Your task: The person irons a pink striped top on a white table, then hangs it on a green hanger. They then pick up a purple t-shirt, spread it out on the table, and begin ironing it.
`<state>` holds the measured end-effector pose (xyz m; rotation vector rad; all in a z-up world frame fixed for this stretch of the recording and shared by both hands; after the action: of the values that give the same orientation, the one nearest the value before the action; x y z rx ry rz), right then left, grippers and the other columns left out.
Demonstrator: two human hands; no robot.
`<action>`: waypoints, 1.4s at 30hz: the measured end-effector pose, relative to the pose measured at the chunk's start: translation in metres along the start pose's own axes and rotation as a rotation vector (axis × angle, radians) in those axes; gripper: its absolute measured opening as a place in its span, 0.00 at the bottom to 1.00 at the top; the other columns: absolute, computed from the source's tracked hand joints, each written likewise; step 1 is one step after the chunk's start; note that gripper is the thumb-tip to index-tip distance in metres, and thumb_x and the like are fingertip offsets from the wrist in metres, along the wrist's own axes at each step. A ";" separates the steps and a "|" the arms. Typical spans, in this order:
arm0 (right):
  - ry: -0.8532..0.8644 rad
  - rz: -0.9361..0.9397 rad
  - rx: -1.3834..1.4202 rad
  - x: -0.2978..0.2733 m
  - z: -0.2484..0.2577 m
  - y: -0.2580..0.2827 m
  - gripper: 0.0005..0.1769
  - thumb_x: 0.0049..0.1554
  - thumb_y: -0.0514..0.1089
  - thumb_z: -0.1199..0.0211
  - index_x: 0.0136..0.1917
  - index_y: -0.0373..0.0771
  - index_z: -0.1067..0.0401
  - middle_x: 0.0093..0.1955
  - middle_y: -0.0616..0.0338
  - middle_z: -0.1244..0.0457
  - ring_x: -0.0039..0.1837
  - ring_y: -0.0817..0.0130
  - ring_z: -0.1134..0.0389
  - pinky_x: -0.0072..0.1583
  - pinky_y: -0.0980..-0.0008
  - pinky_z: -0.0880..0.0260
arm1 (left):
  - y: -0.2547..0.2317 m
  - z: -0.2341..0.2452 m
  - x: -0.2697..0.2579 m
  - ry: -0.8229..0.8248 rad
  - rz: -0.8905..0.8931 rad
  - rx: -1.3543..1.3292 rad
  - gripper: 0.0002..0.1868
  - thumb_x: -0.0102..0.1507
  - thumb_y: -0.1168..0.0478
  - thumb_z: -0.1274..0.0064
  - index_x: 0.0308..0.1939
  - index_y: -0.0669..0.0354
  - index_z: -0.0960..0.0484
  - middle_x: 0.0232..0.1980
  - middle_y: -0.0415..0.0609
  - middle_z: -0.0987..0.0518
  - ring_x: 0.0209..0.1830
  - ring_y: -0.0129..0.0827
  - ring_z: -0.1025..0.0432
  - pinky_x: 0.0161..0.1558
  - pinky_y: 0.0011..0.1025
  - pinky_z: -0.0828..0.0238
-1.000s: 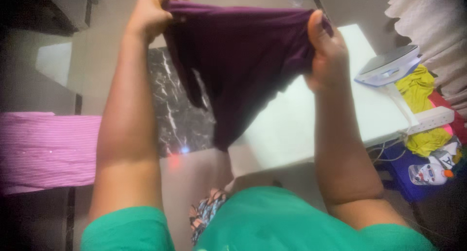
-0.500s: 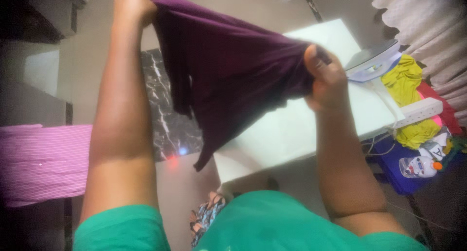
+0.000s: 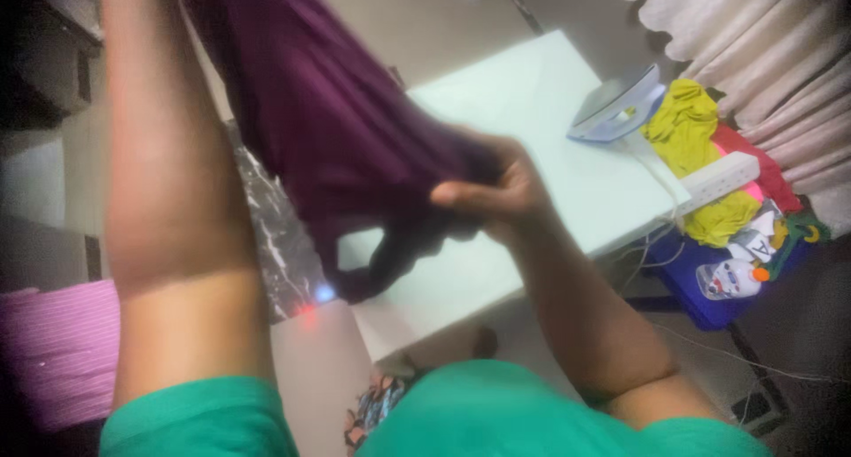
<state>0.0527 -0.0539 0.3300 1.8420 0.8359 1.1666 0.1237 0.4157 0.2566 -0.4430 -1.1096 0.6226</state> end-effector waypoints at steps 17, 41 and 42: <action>-0.786 0.252 0.231 -0.098 0.272 -0.011 0.25 0.51 0.32 0.36 0.63 0.28 0.29 0.60 0.48 0.32 0.63 0.55 0.30 0.72 0.56 0.32 | -0.168 -0.324 -0.048 0.317 -0.186 -0.059 0.16 0.61 0.72 0.50 0.49 0.54 0.14 0.53 0.59 0.18 0.59 0.53 0.26 0.59 0.43 0.28; -1.106 -0.444 -0.268 -0.193 0.382 -0.207 0.33 0.53 0.35 0.26 0.68 0.27 0.35 0.56 0.46 0.37 0.52 0.55 0.41 0.43 0.68 0.39 | -0.082 0.073 -0.382 0.618 0.197 0.254 0.25 0.46 0.62 0.28 0.47 0.49 0.13 0.53 0.47 0.22 0.57 0.44 0.31 0.59 0.42 0.35; -1.055 -0.410 -0.239 -0.186 0.371 -0.206 0.34 0.53 0.32 0.26 0.69 0.26 0.37 0.57 0.45 0.37 0.54 0.55 0.39 0.43 0.69 0.37 | -0.077 0.083 -0.390 0.609 0.203 0.270 0.25 0.45 0.62 0.28 0.47 0.50 0.13 0.52 0.47 0.22 0.56 0.44 0.31 0.59 0.42 0.35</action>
<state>0.3045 -0.2112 -0.0261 1.6459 0.3808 -0.0357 -0.0537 0.1022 0.0689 -0.4710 -0.3970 0.7396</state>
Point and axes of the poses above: each hand's wrist, its own x-axis towards the middle knuckle, its own z-axis out of the back of the hand, y = z × x, the point moved 4 cm from there along x, towards the middle knuckle
